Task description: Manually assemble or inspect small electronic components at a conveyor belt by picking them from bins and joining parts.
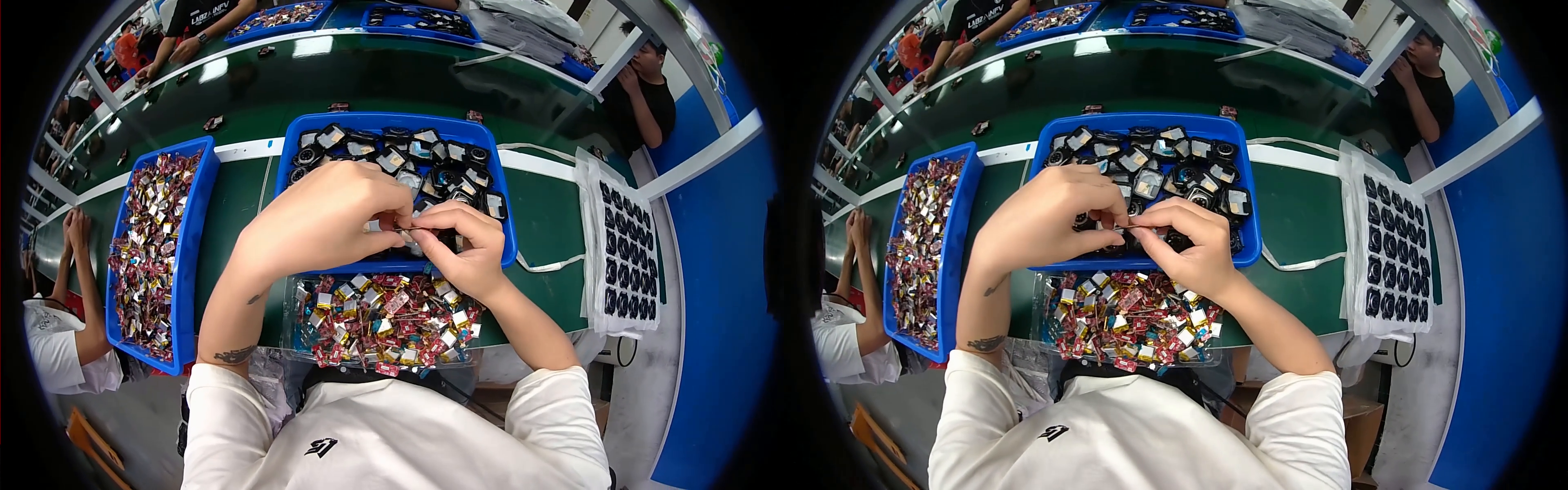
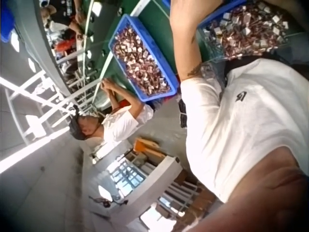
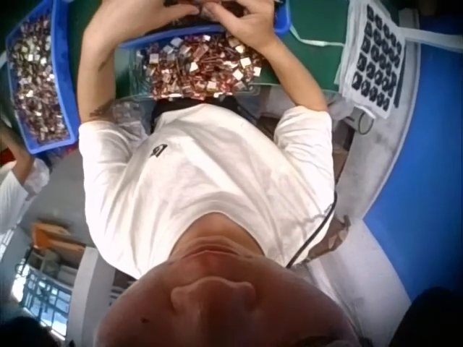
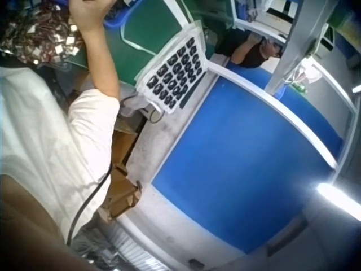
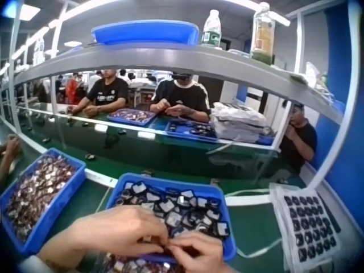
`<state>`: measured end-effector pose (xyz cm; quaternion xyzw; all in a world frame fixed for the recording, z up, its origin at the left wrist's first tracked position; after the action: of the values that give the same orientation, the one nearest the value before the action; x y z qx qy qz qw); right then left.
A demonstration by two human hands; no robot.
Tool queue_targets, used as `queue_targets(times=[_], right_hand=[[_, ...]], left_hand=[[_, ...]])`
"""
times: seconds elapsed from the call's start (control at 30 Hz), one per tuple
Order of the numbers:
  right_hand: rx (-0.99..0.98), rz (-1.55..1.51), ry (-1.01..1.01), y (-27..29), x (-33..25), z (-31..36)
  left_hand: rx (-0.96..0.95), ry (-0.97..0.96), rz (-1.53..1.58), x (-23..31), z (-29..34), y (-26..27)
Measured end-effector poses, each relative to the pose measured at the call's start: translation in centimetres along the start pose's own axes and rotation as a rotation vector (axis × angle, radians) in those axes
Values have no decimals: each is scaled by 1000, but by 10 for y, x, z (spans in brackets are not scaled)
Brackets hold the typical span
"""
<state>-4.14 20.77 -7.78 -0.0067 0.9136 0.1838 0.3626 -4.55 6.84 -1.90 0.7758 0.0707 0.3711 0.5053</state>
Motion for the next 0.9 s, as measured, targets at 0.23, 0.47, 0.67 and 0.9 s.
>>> queue_targets(times=[0.23,0.47,0.67,0.9], right_hand=[[19,-198,-165,1,9,4],[-159,-109,-176,-15,10,3],[-126,-328,-414,-16,26,10],[-207,-44,-88,-20,9,6]], left_hand=[[383,-80,316,-28,20,-16],[374,43,651,-57,40,-48],[488,262,944,-69,54,-61],[265,259,840,-59,50,-62]])
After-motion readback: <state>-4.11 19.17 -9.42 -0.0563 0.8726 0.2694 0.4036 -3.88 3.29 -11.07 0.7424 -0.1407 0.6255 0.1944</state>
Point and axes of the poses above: each hand's wrist, its own z-axis away from the middle knuckle, its own y-axis out of the back of the hand, x = y × z, the point moved 6 cm from there along -z, towards the middle knuckle, and after that the axes turned 3 degrees about -x, right-handed, at the moved point
